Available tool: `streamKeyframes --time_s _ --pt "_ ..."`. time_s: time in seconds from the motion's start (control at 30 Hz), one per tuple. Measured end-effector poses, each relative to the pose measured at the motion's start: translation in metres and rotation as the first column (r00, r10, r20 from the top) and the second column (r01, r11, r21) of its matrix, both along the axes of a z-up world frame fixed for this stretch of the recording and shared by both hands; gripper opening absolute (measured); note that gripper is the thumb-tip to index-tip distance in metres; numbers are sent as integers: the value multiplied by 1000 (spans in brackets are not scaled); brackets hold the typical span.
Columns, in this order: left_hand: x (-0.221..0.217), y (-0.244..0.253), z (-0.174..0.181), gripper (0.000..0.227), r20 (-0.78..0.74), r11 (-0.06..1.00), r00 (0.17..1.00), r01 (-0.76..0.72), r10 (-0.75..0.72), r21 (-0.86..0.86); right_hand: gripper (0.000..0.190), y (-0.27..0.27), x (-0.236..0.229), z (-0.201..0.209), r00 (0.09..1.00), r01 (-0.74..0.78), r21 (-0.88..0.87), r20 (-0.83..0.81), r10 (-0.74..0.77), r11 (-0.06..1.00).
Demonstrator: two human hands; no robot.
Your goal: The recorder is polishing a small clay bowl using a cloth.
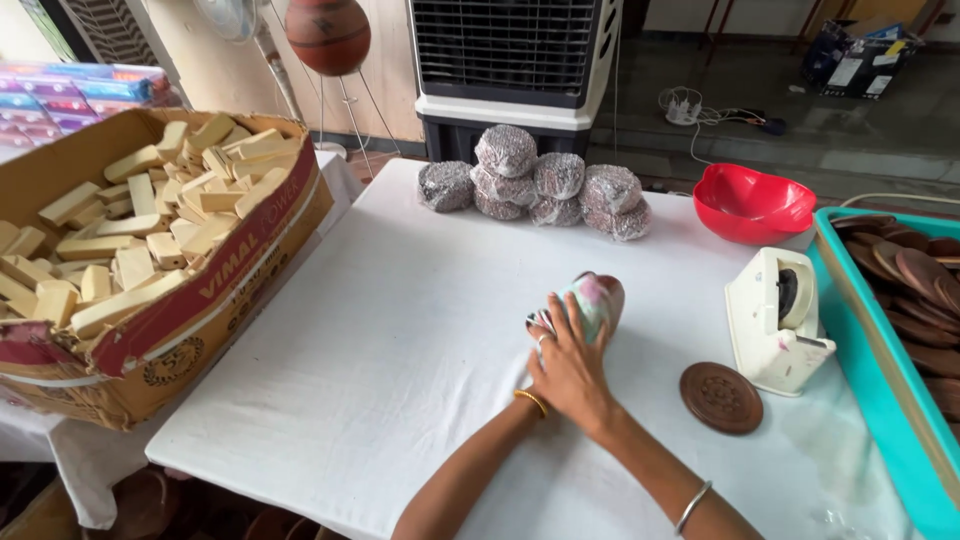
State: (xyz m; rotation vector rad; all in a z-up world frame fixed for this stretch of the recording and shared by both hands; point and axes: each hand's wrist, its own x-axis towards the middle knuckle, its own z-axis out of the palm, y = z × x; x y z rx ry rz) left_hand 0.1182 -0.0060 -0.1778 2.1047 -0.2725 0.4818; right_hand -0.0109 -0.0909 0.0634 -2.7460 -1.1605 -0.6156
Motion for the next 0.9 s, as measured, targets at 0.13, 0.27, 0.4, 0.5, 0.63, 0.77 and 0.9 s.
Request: streamKeyframes --time_s 0.13,0.27,0.4,0.5,0.63,0.77,0.9 --pt "-22 -1 14 86 160 808 941 338 -298 -483 56 4 14 -8 999 53 205 -12 -52 977" --pt "-62 -7 96 53 46 937 995 -100 90 335 47 -18 44 9 977 94 339 150 -153 936" --pt "-76 -9 112 32 282 926 959 -102 -5 364 33 -60 104 3 963 110 541 -266 46 834" --pt "-80 -10 119 29 226 883 971 -41 -75 467 30 -95 133 -3 694 283 620 -659 290 732" --pt "-86 -9 130 23 229 942 968 19 -101 335 38 -102 152 -30 458 341 774 -632 626 533" --pt "-85 -10 136 29 135 972 990 -68 38 225 35 -80 113 -3 691 253 822 -523 499 511" --pt "-56 4 94 38 -81 986 992 -81 94 147 45 -50 66 10 958 -252 515 12 288 819"
